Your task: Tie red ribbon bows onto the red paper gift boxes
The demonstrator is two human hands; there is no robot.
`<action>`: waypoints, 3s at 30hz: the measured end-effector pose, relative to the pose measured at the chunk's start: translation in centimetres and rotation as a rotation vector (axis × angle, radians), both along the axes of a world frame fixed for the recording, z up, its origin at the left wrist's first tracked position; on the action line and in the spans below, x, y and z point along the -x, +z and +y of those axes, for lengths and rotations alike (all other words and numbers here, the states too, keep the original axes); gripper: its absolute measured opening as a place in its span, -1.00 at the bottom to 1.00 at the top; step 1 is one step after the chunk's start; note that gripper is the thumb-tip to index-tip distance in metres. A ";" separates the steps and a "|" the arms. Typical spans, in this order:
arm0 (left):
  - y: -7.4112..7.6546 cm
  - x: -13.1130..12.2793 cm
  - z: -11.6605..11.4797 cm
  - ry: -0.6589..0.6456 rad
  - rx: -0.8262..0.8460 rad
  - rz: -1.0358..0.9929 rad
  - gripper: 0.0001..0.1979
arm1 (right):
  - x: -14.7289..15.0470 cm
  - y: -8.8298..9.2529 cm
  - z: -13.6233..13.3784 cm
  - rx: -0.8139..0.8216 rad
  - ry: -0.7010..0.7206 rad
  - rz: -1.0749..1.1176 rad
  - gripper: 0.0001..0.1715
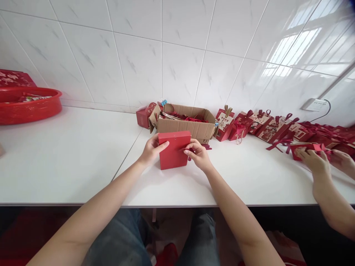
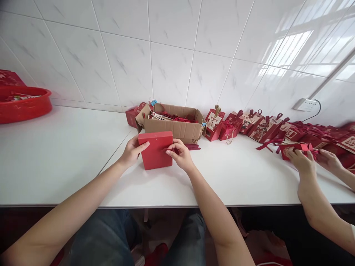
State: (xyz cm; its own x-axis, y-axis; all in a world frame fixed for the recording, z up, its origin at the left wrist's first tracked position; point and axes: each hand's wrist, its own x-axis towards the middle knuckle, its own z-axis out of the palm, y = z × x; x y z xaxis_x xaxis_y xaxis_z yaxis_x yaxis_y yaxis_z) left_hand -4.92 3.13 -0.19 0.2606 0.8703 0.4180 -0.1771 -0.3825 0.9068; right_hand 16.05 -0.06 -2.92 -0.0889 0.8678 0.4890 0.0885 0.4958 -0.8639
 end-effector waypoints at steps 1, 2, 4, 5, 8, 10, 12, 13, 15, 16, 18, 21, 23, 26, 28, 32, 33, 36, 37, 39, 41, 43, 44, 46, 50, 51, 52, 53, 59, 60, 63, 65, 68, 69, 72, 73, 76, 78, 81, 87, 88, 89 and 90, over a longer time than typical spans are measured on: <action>0.2 -0.1 -0.2 0.034 -0.028 -0.003 -0.52 | 0.1 0.0 -0.1 -0.014 -0.013 -0.001 -0.69; 0.4 -0.2 -0.5 0.066 -0.058 -0.007 -0.40 | 0.2 0.1 -0.1 -0.026 -0.018 -0.004 -0.70; 0.6 -0.4 -0.8 0.114 -0.116 0.001 -0.20 | 0.3 0.1 -0.3 -0.041 -0.018 -0.015 -0.70; 0.6 -0.4 -1.0 0.132 -0.140 0.013 -0.17 | 0.3 0.2 -0.3 -0.046 -0.019 -0.025 -0.70; 0.6 -0.5 -0.9 0.173 -0.178 0.078 -0.39 | 0.3 0.3 -0.5 -0.053 -0.035 -0.061 -0.69; 0.6 -0.4 -0.6 0.181 -0.172 0.110 -0.61 | 0.3 0.3 -0.5 -0.068 -0.049 -0.077 -0.69; 0.5 -0.4 -0.3 0.176 -0.138 0.119 -0.73 | 0.3 0.4 -0.6 -0.100 -0.066 -0.093 -0.71; 0.5 -0.4 -0.2 0.172 -0.113 0.119 -0.75 | 0.4 0.4 -0.6 -0.129 -0.085 -0.103 -0.72; 0.6 -0.6 0.0 0.165 -0.079 0.136 -0.75 | 0.4 0.6 -0.7 -0.202 -0.143 -0.128 -0.73; 0.6 -0.7 0.0 0.170 -0.088 0.151 -0.76 | 0.3 0.7 -0.8 -0.235 -0.175 -0.143 -0.74; 0.7 -0.9 -0.1 0.192 -0.144 0.160 -0.79 | 0.2 0.9 -1.0 -0.269 -0.204 -0.175 -0.75; 0.7 -1.4 -0.3 0.169 -0.161 0.142 -0.78 | 0.1 1.3 -1.2 -0.271 -0.150 -0.186 -0.78; 0.7 -1.8 -0.5 0.130 -0.103 0.154 -0.75 | 0.1 1.4 -1.4 -0.281 -0.122 -0.172 -0.80; 0.6 -2.3 -1.0 0.145 -0.085 0.174 -0.73 | 0.3 1.5 -1.5 -0.293 -0.134 -0.177 -0.82; 0.6 -2.3 -1.0 0.124 -0.101 0.170 -0.74 | 0.5 1.4 -1.4 -0.282 -0.155 -0.181 -0.84; 1.9 -1.1 1.6 -0.010 -0.164 0.197 -0.76 | 0.9 1.3 -1.1 -0.269 -0.215 -0.141 -0.84; 2.6 -0.7 3.0 0.026 -0.178 0.175 -0.74 | 0.9 1.3 -1.0 -0.272 -0.220 -0.134 -0.84; 5.6 0.0 8.6 0.454 -0.167 0.010 -0.64 | 0.9 1.3 -0.8 -0.270 -0.206 -0.147 -0.85; 6.7 0.0 10.7 0.587 -0.166 0.035 -0.67 | 0.9 1.3 -0.8 -0.267 -0.201 -0.155 -0.85; 8.8 -0.3 14.5 0.686 -0.175 0.307 -0.79 | 0.8 1.3 -0.9 -0.259 -0.198 -0.159 -0.85; 10.3 -0.9 17.5 0.581 -0.201 0.753 -0.86 | 0.8 1.4 -0.9 -0.251 -0.200 -0.149 -0.86; 11.2 -1.9 19.4 0.460 -0.242 1.051 -0.91 | 0.8 1.4 -1.0 -0.245 -0.193 -0.131 -0.86; 11.3 -2.4 20.1 0.404 -0.254 1.136 -0.92 | 0.8 1.4 -1.1 -0.247 -0.185 -0.122 -0.87; 11.4 -3.5 21.0 0.318 -0.263 1.231 -0.90 | 0.8 1.5 -1.1 -0.250 -0.170 -0.113 -0.87; 11.2 -5.5 22.2 0.206 -0.282 1.444 -0.76 | 0.8 1.5 -0.9 -0.250 -0.158 -0.103 -0.86; 11.2 -5.9 22.4 0.191 -0.292 1.493 -0.72 | 0.8 1.4 -0.9 -0.253 -0.153 -0.094 -0.85; 11.1 -6.3 22.6 0.177 -0.303 1.537 -0.68 | 0.9 1.4 -0.9 -0.256 -0.147 -0.084 -0.86; 11.1 -6.6 22.6 0.165 -0.314 1.576 -0.67 | 0.9 1.4 -0.8 -0.259 -0.140 -0.075 -0.86; 10.4 -8.0 21.7 0.154 -0.393 1.707 -0.78 | 0.8 1.4 -0.7 -0.283 -0.100 -0.054 -0.85; 10.4 -8.1 21.5 0.169 -0.406 1.707 -0.77 | 0.8 1.4 -0.6 -0.285 -0.099 -0.052 -0.84; 10.6 -7.9 21.1 0.233 -0.354 1.644 -0.68 | 0.5 1.4 -0.5 -0.282 -0.109 -0.051 -0.84; 11.1 -7.5 21.0 0.248 -0.248 1.530 -0.64 | 0.4 1.3 -0.5 -0.285 -0.116 -0.054 -0.85; 12.1 -6.5 20.8 0.224 -0.091 1.321 -0.65 | 0.3 1.3 -0.5 -0.286 -0.126 -0.067 -0.85; 12.3 -6.1 20.6 0.213 -0.051 1.277 -0.65 | 0.3 1.3 -0.5 -0.279 -0.132 -0.073 -0.85; 12.6 -5.0 19.9 0.139 0.075 1.221 -0.70 | 0.3 1.3 -0.6 -0.254 -0.141 -0.085 -0.84; 12.5 -4.7 19.6 0.114 0.110 1.193 -0.72 | 0.3 1.3 -0.7 -0.249 -0.139 -0.086 -0.84; 12.2 -4.2 18.5 0.157 0.032 1.056 -0.77 | 0.4 1.4 -0.8 -0.248 -0.137 -0.084 -0.85; 12.3 -4.2 17.4 0.282 -0.120 0.946 -0.78 | 0.3 1.5 -0.8 -0.243 -0.136 -0.080 -0.86; 12.9 -4.1 14.8 0.437 -0.384 0.782 -0.77 | 0.3 1.5 -0.8 -0.223 -0.138 -0.083 -0.88; 12.6 -2.5 7.5 0.377 -0.952 0.418 -0.85 | 0.2 1.4 -0.8 -0.210 -0.136 -0.118 -0.88; 12.0 -2.1 6.7 0.379 -0.949 0.393 -0.87 | 0.2 1.4 -0.8 -0.210 -0.134 -0.119 -0.88; 11.3 -1.7 6.0 0.380 -0.932 0.370 -0.88 | 0.2 1.4 -0.8 -0.210 -0.134 -0.119 -0.88; 10.5 -1.4 5.5 0.381 -0.909 0.349 -0.89 | 0.2 1.4 -0.8 -0.209 -0.135 -0.120 -0.87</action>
State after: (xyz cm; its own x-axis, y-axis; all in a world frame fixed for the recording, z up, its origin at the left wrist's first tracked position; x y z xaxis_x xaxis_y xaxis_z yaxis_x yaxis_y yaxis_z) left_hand -3.53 8.64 10.30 0.2676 0.3159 0.9103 0.3149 -0.9215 0.2272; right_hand 15.88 -0.91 -1.56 -0.0472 0.7573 0.6513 0.2612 0.6388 -0.7237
